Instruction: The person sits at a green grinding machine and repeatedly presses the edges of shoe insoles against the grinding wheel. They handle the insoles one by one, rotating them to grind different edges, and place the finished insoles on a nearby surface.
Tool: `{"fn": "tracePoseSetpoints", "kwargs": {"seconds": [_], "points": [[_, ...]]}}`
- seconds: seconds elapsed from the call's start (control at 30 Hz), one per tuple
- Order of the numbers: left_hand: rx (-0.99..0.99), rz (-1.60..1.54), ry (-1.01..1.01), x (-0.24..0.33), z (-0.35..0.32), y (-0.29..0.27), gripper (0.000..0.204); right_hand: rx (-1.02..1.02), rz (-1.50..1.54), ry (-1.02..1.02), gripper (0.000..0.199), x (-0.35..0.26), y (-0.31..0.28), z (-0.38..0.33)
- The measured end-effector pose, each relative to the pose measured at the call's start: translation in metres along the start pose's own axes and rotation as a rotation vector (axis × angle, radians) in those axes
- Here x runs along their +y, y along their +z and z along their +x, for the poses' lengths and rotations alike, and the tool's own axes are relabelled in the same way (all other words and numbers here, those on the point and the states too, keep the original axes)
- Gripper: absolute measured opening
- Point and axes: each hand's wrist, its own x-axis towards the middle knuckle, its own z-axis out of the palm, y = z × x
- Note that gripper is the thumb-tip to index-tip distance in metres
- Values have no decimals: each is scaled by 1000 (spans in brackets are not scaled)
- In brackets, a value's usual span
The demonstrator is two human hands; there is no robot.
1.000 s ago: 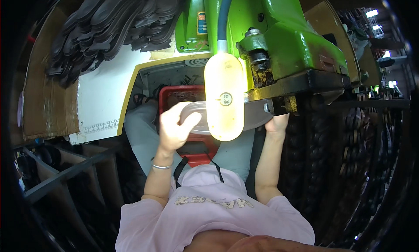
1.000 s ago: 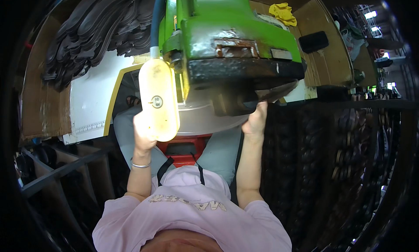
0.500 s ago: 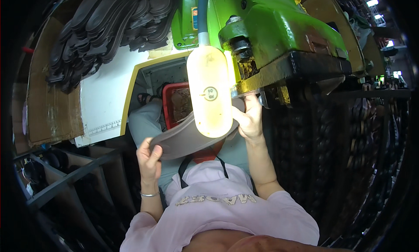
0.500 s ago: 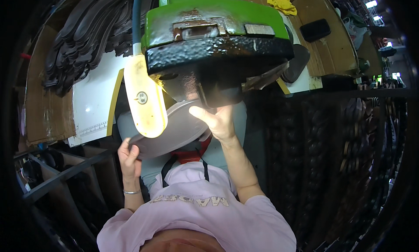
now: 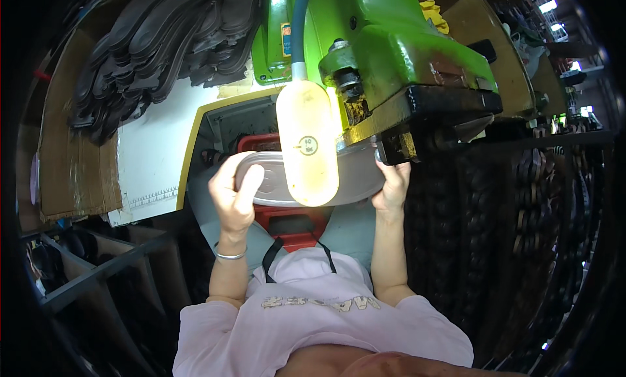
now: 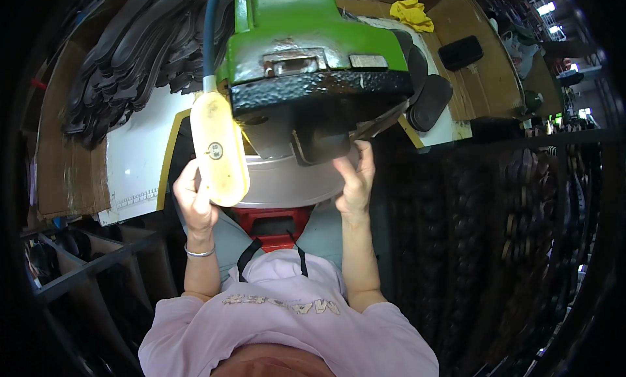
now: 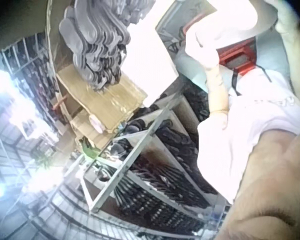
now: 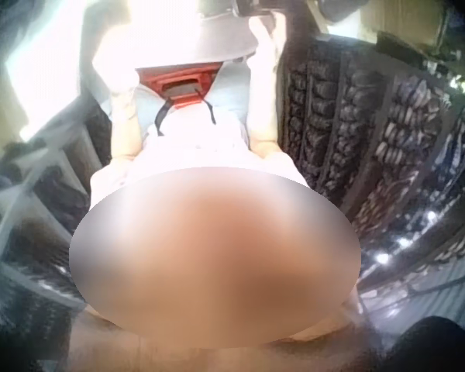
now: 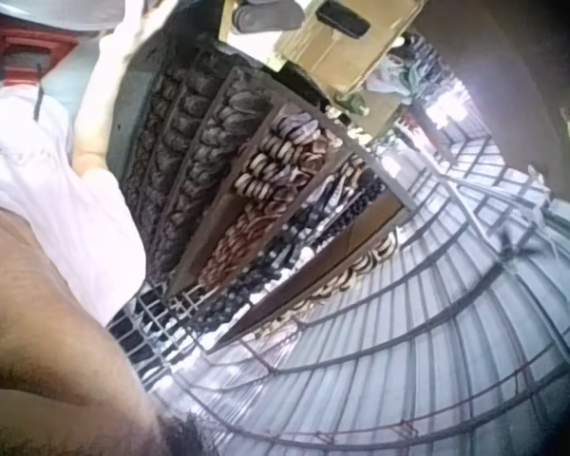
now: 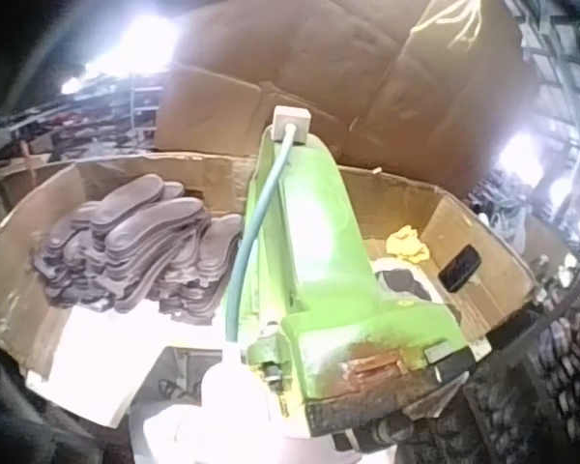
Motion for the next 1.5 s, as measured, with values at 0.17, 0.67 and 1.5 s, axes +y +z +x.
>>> {"fn": "tracePoseSetpoints", "kwargs": {"seconds": [0.17, 0.67, 1.5], "points": [[44, 19, -20, 1, -17, -33, 21, -58, 93, 46, 37, 5, 28, -10], [-597, 225, -97, -23, -32, 10, 41, -330, -338, -93, 32, -6, 57, -5], [-158, -42, -76, -38, -33, 52, 42, 9, -393, -72, 33, -59, -52, -11]]}}
